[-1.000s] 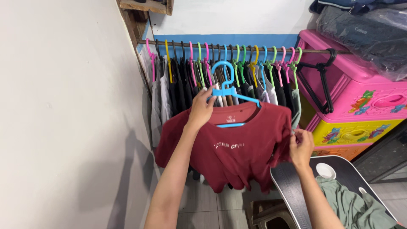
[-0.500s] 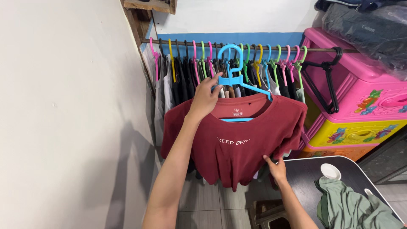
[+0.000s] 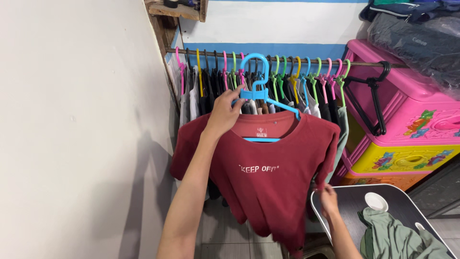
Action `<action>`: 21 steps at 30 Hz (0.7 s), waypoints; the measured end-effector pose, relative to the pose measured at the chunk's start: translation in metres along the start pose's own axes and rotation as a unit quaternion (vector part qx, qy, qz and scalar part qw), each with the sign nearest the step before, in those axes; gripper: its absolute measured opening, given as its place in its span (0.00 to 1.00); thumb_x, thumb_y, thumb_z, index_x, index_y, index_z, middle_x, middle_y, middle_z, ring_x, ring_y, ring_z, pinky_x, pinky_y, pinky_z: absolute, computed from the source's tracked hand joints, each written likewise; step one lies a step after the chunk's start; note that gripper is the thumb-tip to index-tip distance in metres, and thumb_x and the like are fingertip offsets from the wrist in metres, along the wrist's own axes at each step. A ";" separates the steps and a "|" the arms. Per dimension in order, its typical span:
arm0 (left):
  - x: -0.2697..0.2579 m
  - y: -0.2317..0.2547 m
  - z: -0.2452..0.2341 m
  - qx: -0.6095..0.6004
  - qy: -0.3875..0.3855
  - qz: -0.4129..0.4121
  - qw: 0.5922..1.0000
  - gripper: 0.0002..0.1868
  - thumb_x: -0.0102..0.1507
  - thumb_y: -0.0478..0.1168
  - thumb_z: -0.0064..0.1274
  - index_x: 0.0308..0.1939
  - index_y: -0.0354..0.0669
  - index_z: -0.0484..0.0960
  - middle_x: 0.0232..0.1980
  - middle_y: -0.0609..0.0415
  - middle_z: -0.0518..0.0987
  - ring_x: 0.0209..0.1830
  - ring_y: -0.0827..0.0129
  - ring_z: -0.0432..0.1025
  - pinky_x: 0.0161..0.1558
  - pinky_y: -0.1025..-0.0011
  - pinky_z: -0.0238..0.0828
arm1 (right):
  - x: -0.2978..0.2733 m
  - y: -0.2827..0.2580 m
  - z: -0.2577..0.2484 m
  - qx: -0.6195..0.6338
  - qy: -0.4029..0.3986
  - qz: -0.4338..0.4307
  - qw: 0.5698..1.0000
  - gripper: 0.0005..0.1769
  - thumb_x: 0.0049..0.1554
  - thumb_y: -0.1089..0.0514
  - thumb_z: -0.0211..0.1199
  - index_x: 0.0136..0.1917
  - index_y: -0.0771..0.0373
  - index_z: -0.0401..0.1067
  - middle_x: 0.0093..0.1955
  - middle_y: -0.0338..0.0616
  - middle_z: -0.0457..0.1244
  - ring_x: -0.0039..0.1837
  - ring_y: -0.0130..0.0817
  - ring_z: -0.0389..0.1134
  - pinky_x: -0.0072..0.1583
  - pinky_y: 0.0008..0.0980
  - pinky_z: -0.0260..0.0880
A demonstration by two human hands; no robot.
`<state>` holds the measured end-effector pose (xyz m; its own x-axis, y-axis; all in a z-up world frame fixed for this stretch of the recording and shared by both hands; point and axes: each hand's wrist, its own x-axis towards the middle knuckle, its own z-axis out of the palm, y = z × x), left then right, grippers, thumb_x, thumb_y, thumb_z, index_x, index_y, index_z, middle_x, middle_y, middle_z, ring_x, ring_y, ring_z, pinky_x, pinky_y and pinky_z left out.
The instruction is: The person hangs several t-shirts on a clothing rack. They pick up each shirt, place it on a hanger, and then hang it on the rack.
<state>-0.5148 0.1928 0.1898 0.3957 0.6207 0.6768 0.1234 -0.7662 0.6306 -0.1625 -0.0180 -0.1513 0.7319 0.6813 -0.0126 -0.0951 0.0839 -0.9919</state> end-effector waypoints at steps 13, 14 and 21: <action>-0.023 -0.008 0.010 -0.002 -0.032 -0.021 0.999 0.23 0.65 0.35 0.54 0.66 0.43 0.77 0.34 0.50 0.70 0.30 0.64 0.65 0.37 0.65 0.65 | -0.051 -0.208 0.057 -0.275 0.060 -0.440 0.853 0.18 0.58 0.61 0.71 0.61 0.64 0.76 0.57 0.51 0.68 0.58 0.36 0.69 0.60 0.32 0.68; -0.025 -0.009 0.007 -0.006 -0.036 -0.036 0.999 0.23 0.65 0.35 0.53 0.66 0.43 0.76 0.34 0.51 0.70 0.29 0.64 0.65 0.36 0.64 0.65 | -0.051 -0.214 0.058 -0.272 0.052 -0.396 0.875 0.16 0.59 0.60 0.70 0.60 0.64 0.77 0.53 0.49 0.69 0.54 0.33 0.71 0.57 0.31 0.69; -0.036 -0.013 -0.009 -0.015 -0.045 -0.009 0.999 0.23 0.67 0.35 0.53 0.67 0.43 0.76 0.34 0.51 0.69 0.32 0.65 0.65 0.39 0.65 0.65 | -0.009 -0.220 0.031 -0.214 -0.097 -0.336 0.912 0.09 0.62 0.62 0.64 0.53 0.68 0.76 0.46 0.40 0.66 0.48 0.24 0.65 0.51 0.26 0.64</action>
<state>-0.5386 0.1819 0.1605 0.4738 0.6165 0.6289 0.1052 -0.7486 0.6546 -0.1693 -0.0196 0.0709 0.3916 0.7000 0.5972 0.6329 0.2661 -0.7271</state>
